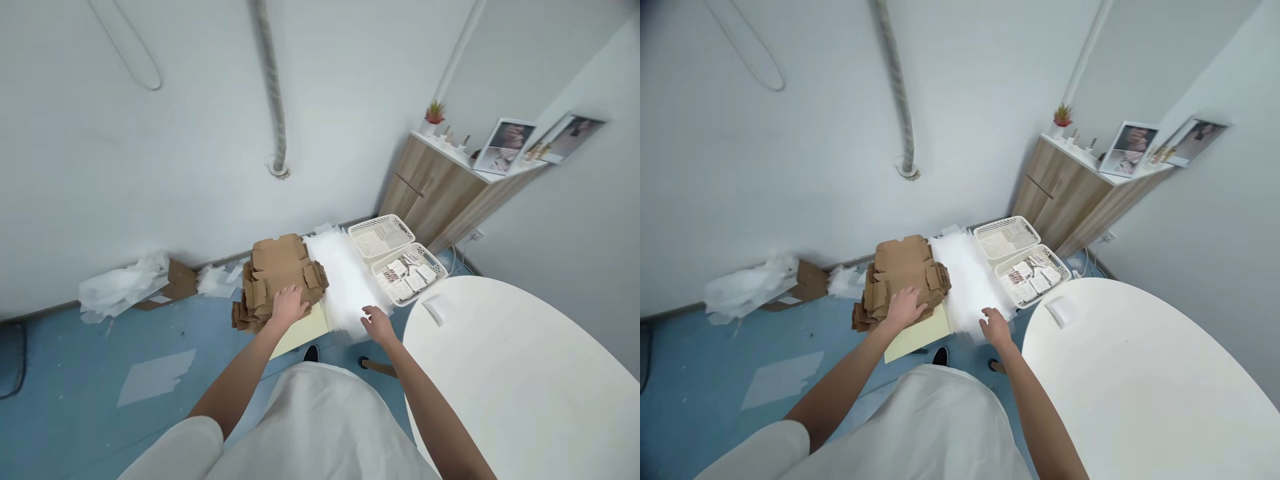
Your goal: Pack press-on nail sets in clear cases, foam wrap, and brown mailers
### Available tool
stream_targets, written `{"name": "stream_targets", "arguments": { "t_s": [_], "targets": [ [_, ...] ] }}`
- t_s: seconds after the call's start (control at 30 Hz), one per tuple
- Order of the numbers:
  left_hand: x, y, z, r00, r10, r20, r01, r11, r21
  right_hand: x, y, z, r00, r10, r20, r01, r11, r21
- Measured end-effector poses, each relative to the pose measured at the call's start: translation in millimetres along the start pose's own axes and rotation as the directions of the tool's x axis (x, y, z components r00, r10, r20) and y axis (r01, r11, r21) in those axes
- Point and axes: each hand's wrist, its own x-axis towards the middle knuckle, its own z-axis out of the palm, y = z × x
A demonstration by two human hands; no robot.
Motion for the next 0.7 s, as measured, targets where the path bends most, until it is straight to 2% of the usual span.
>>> {"name": "stream_targets", "arguments": {
  "t_s": [0.07,0.17,0.3,0.37,0.47,0.53,0.6,0.7],
  "targets": [
    [3,-29,-0.7,0.999,-0.034,0.015,0.034,0.999,0.016,27,-28,10,0.999,-0.053,-0.007,0.051,0.989,-0.135],
    [5,-61,0.5,0.996,-0.056,0.073,0.055,0.998,0.005,63,-76,25,0.995,-0.103,-0.001,0.1,0.966,-0.236],
    [5,-82,5.2,0.99,-0.059,0.131,0.068,0.996,-0.06,94,-132,54,0.961,-0.234,0.151,0.273,0.898,-0.345],
    [4,-88,9.3,0.988,-0.075,0.134,0.088,0.992,-0.092,103,-150,72,0.947,-0.243,0.21,0.308,0.872,-0.38],
    [0,-95,16.4,0.989,-0.087,0.122,0.102,0.987,-0.127,114,-159,92,0.978,-0.115,0.174,0.184,0.87,-0.457],
    [-3,-99,21.0,0.992,-0.064,0.11,0.081,0.985,-0.15,121,-155,96,0.992,-0.001,0.13,0.061,0.887,-0.458],
    [-5,-103,25.0,0.995,-0.041,0.091,0.056,0.983,-0.173,129,-145,91,0.99,0.09,0.104,-0.048,0.933,-0.356],
    [-9,-107,30.3,0.999,-0.029,0.026,0.034,0.979,-0.201,139,-129,77,0.981,0.184,0.054,-0.183,0.983,-0.033]
  ]
}}
